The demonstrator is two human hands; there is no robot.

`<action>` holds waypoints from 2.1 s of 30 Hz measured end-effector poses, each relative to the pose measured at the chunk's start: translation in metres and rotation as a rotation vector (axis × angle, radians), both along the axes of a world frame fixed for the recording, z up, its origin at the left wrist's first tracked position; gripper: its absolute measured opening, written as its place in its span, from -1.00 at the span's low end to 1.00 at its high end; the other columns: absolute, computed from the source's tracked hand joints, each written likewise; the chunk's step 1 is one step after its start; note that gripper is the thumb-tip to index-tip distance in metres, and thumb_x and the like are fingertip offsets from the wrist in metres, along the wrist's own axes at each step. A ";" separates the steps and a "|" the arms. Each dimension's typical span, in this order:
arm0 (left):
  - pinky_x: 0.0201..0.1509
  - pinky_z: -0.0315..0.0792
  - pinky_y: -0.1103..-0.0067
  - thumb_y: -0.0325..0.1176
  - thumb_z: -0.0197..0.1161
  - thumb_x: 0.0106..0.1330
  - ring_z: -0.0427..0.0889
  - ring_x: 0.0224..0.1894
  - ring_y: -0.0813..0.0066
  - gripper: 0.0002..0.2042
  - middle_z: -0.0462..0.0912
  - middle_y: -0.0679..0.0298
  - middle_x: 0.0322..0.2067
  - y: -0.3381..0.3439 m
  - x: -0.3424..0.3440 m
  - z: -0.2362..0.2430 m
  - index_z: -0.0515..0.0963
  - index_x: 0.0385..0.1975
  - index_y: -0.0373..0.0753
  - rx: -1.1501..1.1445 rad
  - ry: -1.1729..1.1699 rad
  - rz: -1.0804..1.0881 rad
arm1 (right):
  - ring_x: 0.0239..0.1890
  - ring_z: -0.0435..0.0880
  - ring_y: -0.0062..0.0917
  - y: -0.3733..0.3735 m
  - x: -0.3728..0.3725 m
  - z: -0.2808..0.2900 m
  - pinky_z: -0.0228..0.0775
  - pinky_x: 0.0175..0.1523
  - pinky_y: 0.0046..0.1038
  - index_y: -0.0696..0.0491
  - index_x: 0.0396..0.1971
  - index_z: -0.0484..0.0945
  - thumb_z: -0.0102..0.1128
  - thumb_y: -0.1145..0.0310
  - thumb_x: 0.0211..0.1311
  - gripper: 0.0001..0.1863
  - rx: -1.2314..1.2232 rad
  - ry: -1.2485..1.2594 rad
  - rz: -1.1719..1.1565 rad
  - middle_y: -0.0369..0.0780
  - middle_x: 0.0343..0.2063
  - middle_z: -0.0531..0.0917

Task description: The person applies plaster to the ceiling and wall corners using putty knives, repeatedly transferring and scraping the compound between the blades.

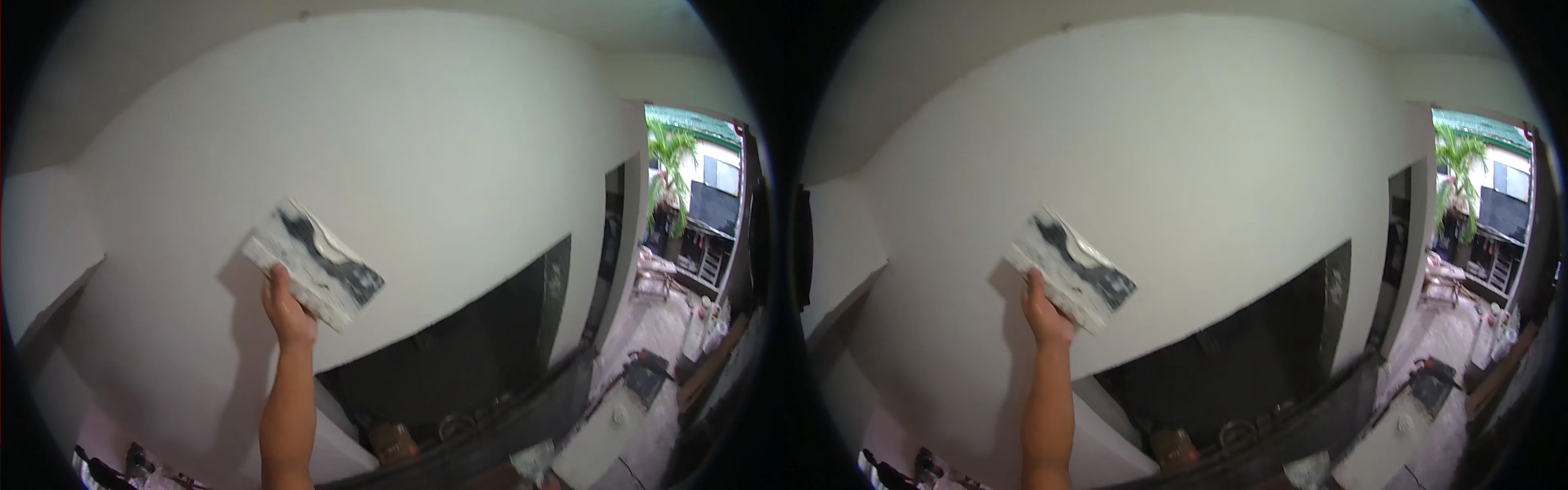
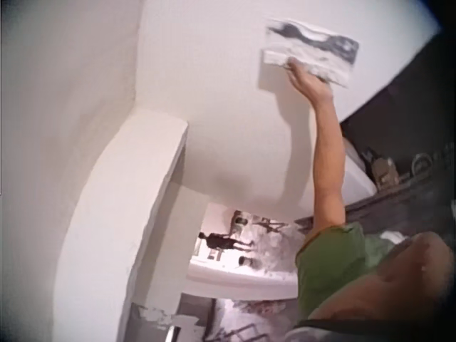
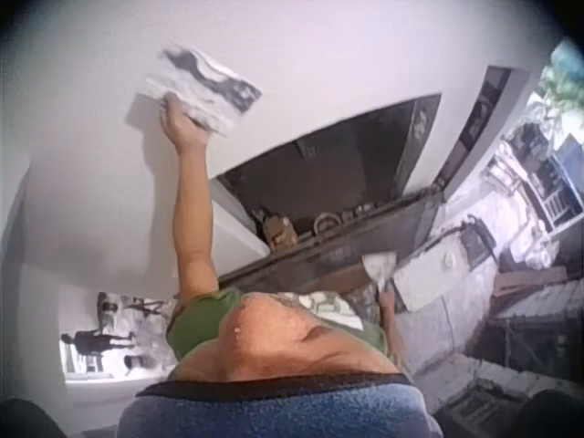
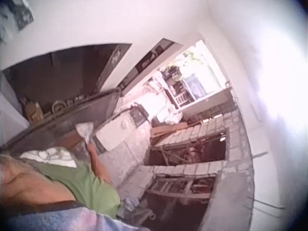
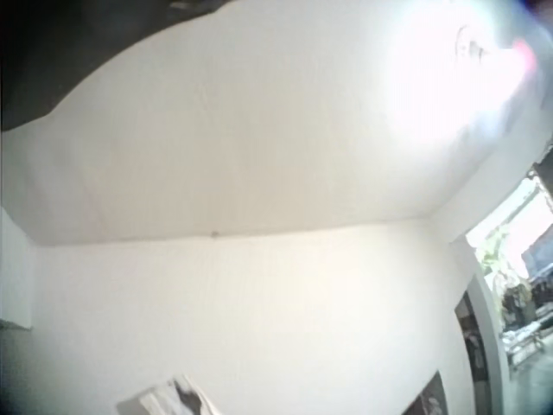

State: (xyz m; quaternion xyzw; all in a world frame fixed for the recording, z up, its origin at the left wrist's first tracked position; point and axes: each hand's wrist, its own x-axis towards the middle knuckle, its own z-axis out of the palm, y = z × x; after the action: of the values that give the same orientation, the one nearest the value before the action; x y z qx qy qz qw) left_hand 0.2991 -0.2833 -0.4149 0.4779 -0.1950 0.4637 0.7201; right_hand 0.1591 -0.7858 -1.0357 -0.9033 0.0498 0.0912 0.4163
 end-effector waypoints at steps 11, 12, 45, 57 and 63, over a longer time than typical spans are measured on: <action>0.26 0.35 0.39 -0.13 0.10 0.48 0.45 0.17 0.31 -0.48 0.44 0.11 0.15 -0.012 -0.079 -0.218 0.27 0.24 -0.39 -0.325 0.462 0.101 | -0.40 0.52 -0.67 0.178 0.052 0.289 0.39 -0.32 -0.56 0.13 -0.13 0.53 0.23 0.28 0.35 -0.75 0.874 0.031 0.448 -0.33 -0.39 0.57; 0.25 0.35 0.40 -0.13 0.10 0.48 0.46 0.15 0.33 -0.50 0.45 0.11 0.12 -0.007 -0.088 -0.223 0.29 0.21 -0.40 -0.293 0.456 0.114 | -0.44 0.49 -0.72 0.190 0.046 0.291 0.37 -0.36 -0.60 0.11 -0.09 0.52 0.23 0.27 0.36 -0.74 0.988 0.160 0.471 -0.35 -0.40 0.56; 0.04 0.57 0.34 -0.13 0.03 0.48 0.68 -0.09 0.26 -0.60 0.64 0.11 -0.04 0.020 -0.191 -0.321 0.46 0.12 -0.31 -0.791 0.928 -0.582 | -0.27 0.56 -0.27 0.253 0.056 0.266 0.43 -0.18 -0.27 -0.05 -0.04 0.60 0.42 0.50 -0.24 -0.43 0.030 -1.013 0.687 -0.23 -0.21 0.61; -0.03 0.58 0.41 -0.10 0.05 0.48 0.68 -0.13 0.32 -0.58 0.65 0.15 -0.09 0.041 -0.199 -0.315 0.48 0.11 -0.31 -0.551 1.063 -0.279 | -0.47 0.57 -0.68 0.241 0.035 0.272 0.39 -0.46 -0.60 0.11 -0.19 0.56 0.21 0.19 0.36 -0.73 0.983 -0.022 0.416 -0.32 -0.46 0.57; 0.05 0.56 0.41 -0.12 0.05 0.49 0.65 -0.03 0.32 -0.57 0.62 0.16 0.02 0.022 -0.208 -0.336 0.44 0.20 -0.28 -0.841 0.930 -0.619 | -0.47 0.48 -0.68 0.265 0.023 0.260 0.35 -0.35 -0.55 0.11 -0.23 0.56 0.23 0.20 0.35 -0.74 0.717 0.212 0.884 -0.35 -0.48 0.52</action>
State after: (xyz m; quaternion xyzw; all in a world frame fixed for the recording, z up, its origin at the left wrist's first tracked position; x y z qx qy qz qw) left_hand 0.0907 -0.2612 -0.7512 0.2302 0.2024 0.0205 0.9516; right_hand 0.1816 -0.5212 -0.7756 -0.6268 -0.3248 0.3576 0.6113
